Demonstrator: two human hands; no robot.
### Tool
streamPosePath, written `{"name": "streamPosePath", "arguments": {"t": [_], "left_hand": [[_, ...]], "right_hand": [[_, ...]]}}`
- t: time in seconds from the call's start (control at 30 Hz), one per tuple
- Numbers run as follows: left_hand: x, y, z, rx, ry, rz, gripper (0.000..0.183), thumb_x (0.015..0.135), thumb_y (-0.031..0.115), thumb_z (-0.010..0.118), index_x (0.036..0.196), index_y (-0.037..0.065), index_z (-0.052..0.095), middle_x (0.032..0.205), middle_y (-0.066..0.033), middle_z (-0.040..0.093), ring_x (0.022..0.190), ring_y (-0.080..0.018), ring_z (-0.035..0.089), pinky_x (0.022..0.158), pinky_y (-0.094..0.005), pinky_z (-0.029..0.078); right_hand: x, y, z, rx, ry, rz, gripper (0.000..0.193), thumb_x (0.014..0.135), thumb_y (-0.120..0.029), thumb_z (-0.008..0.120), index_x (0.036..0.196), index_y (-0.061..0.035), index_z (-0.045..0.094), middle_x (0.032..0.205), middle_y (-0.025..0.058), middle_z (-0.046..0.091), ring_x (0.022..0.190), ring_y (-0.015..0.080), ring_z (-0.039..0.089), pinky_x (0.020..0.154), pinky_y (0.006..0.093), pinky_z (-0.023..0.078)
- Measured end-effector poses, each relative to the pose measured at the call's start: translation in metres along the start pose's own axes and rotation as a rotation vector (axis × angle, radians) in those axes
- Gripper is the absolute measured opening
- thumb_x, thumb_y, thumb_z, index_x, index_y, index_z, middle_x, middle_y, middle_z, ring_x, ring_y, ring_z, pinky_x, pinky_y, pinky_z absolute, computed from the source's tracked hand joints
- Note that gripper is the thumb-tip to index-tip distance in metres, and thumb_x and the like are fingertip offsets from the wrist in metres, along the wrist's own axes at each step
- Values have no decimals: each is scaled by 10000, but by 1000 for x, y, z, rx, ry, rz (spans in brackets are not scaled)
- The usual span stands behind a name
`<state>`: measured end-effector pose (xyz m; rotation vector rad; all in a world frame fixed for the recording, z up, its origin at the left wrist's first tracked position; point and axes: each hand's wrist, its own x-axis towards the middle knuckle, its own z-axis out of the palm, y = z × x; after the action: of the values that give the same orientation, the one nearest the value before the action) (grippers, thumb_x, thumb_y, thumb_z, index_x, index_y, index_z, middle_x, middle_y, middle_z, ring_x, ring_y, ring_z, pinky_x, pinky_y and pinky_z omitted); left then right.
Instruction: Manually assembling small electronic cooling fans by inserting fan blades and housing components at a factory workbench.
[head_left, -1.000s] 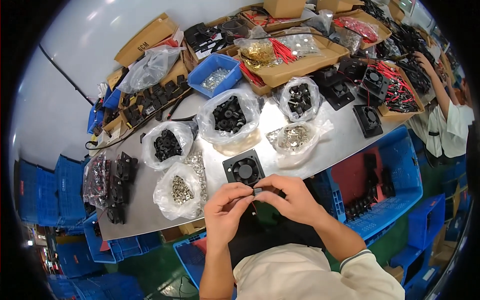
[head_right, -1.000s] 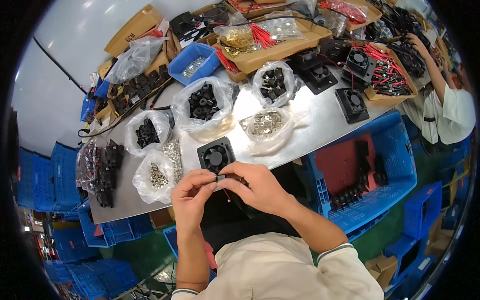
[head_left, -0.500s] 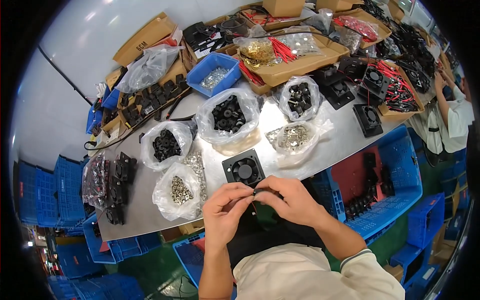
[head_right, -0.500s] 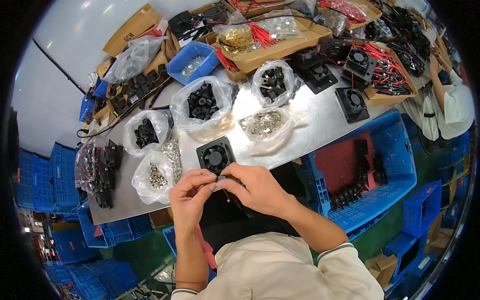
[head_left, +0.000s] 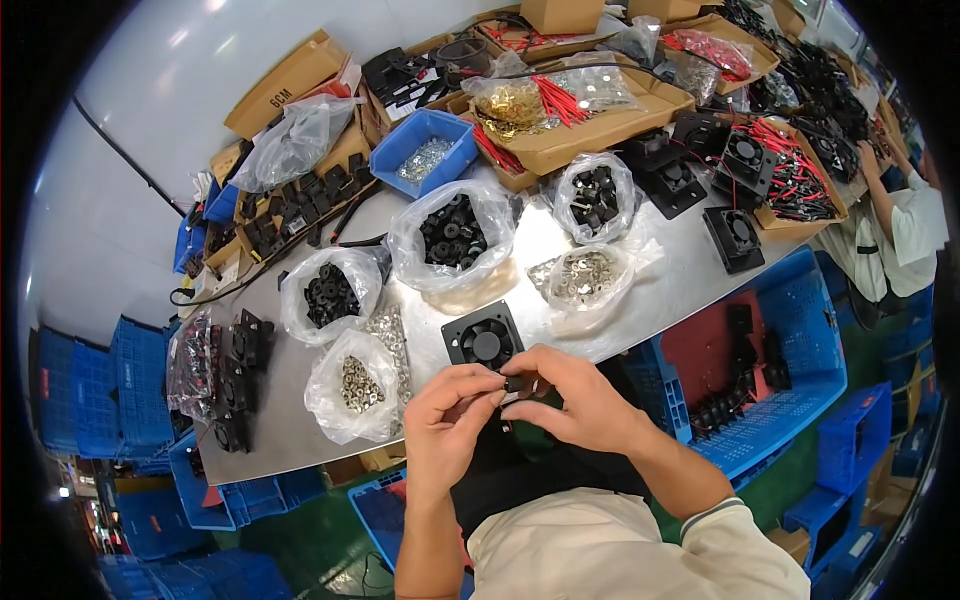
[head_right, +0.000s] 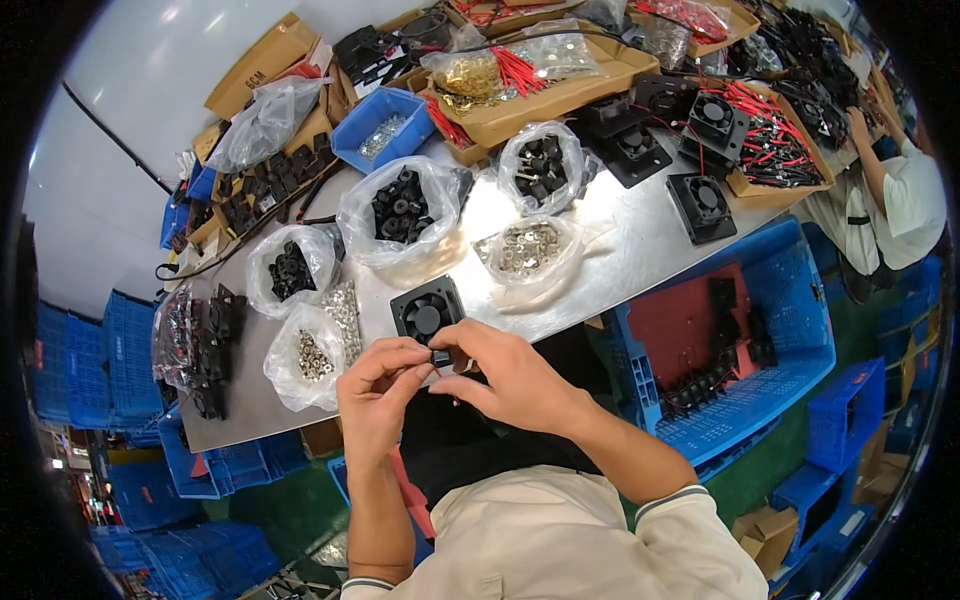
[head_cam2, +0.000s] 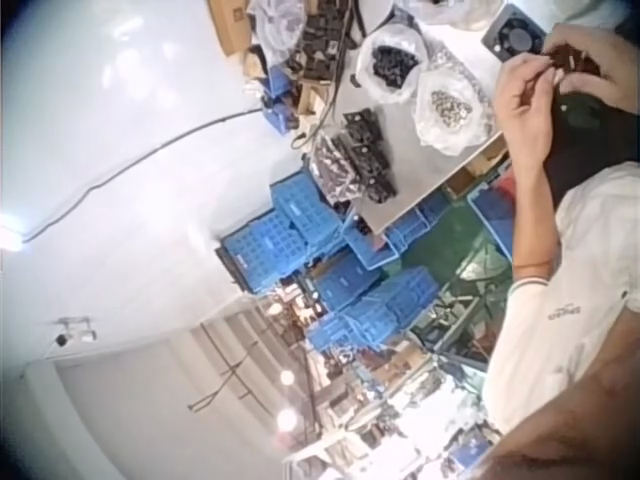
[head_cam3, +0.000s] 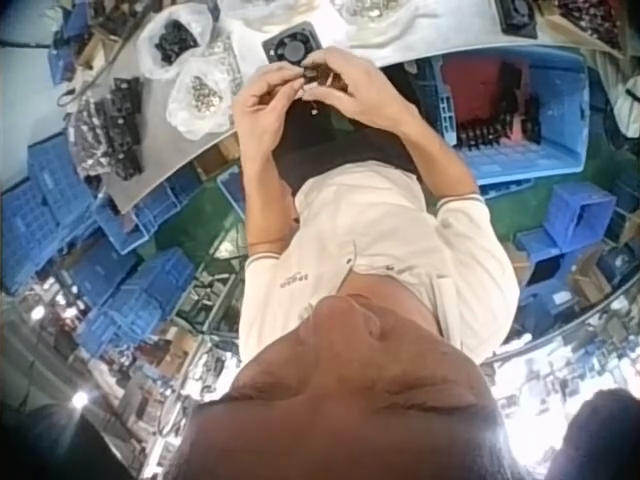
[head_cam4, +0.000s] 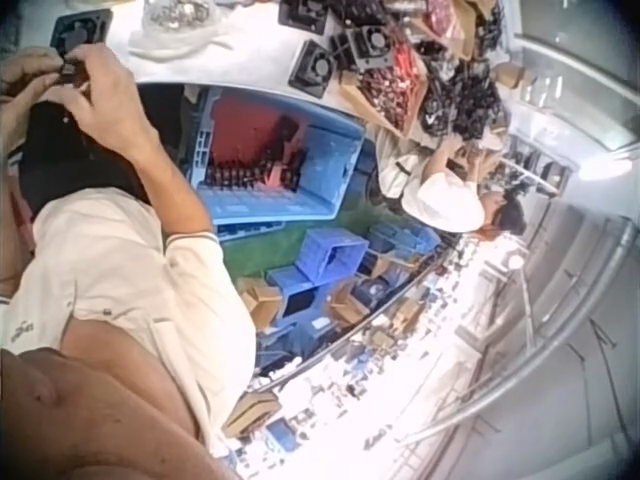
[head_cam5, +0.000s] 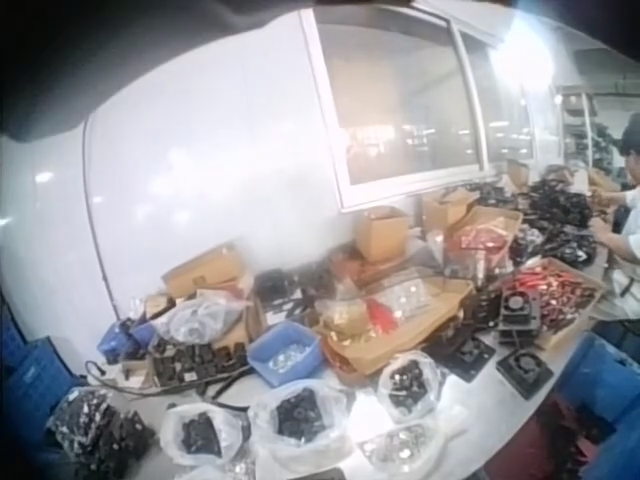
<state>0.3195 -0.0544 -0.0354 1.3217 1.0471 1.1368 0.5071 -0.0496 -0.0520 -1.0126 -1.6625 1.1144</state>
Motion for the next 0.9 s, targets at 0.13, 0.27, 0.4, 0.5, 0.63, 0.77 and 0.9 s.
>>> {"name": "streamPosePath", "arguments": {"t": [0.13, 0.27, 0.4, 0.5, 0.63, 0.77, 0.9], "left_hand": [[2, 6, 0, 51, -13, -27, 184, 841, -116, 660, 994, -32, 720, 1038, -83, 645, 897, -115, 629, 749, -219, 504], [7, 11, 3, 126, -37, -32, 177, 843, -111, 660, 994, -37, 716, 1031, -79, 646, 883, -111, 631, 743, -216, 503], [12, 16, 11, 113, -50, -70, 172, 843, -106, 663, 989, -33, 719, 1026, -74, 649, 875, -110, 633, 737, -215, 501], [15, 15, 15, 170, -72, -63, 186, 836, -114, 663, 990, -27, 721, 1028, -80, 650, 892, -120, 635, 751, -221, 504], [19, 20, 22, 200, -149, -50, 201, 822, -118, 670, 982, -11, 728, 1030, -84, 659, 898, -130, 633, 759, -225, 503], [51, 34, 17, 555, -297, 42, 234, 831, -42, 686, 1060, 5, 708, 1054, -75, 674, 845, -124, 626, 720, -235, 495], [131, 25, -6, 993, -44, 190, 351, 848, 63, 701, 1196, 43, 660, 1029, -139, 675, 830, -212, 644, 721, -301, 512]], "right_hand": [[1, 8, -4, -17, -62, -2, 268, 861, -88, 715, 1103, -11, 632, 863, 104, 643, 732, 204, 637, 676, 308, 509], [0, -1, -3, 88, 76, -50, 254, 870, -94, 705, 1098, -6, 634, 893, 113, 656, 747, 219, 650, 682, 310, 513], [-6, 6, -10, 17, 113, -94, 218, 887, -109, 682, 1071, -2, 633, 871, 135, 669, 754, 272, 655, 688, 332, 511], [-9, 6, -17, 91, 77, 16, 178, 903, -111, 662, 1032, 7, 630, 855, 151, 667, 759, 291, 660, 687, 340, 508], [-14, 7, -29, 384, -90, 310, 180, 933, -60, 629, 1094, 19, 609, 844, 77, 671, 753, 113, 641, 678, 267, 514], [-21, 26, -27, 607, -1, 257, 179, 943, -56, 621, 1109, 8, 599, 865, 53, 663, 776, 95, 634, 701, 250, 512], [-23, 32, -32, 689, 224, 276, 213, 917, -17, 640, 1124, -6, 591, 904, 49, 659, 801, 108, 638, 721, 246, 509]]}}
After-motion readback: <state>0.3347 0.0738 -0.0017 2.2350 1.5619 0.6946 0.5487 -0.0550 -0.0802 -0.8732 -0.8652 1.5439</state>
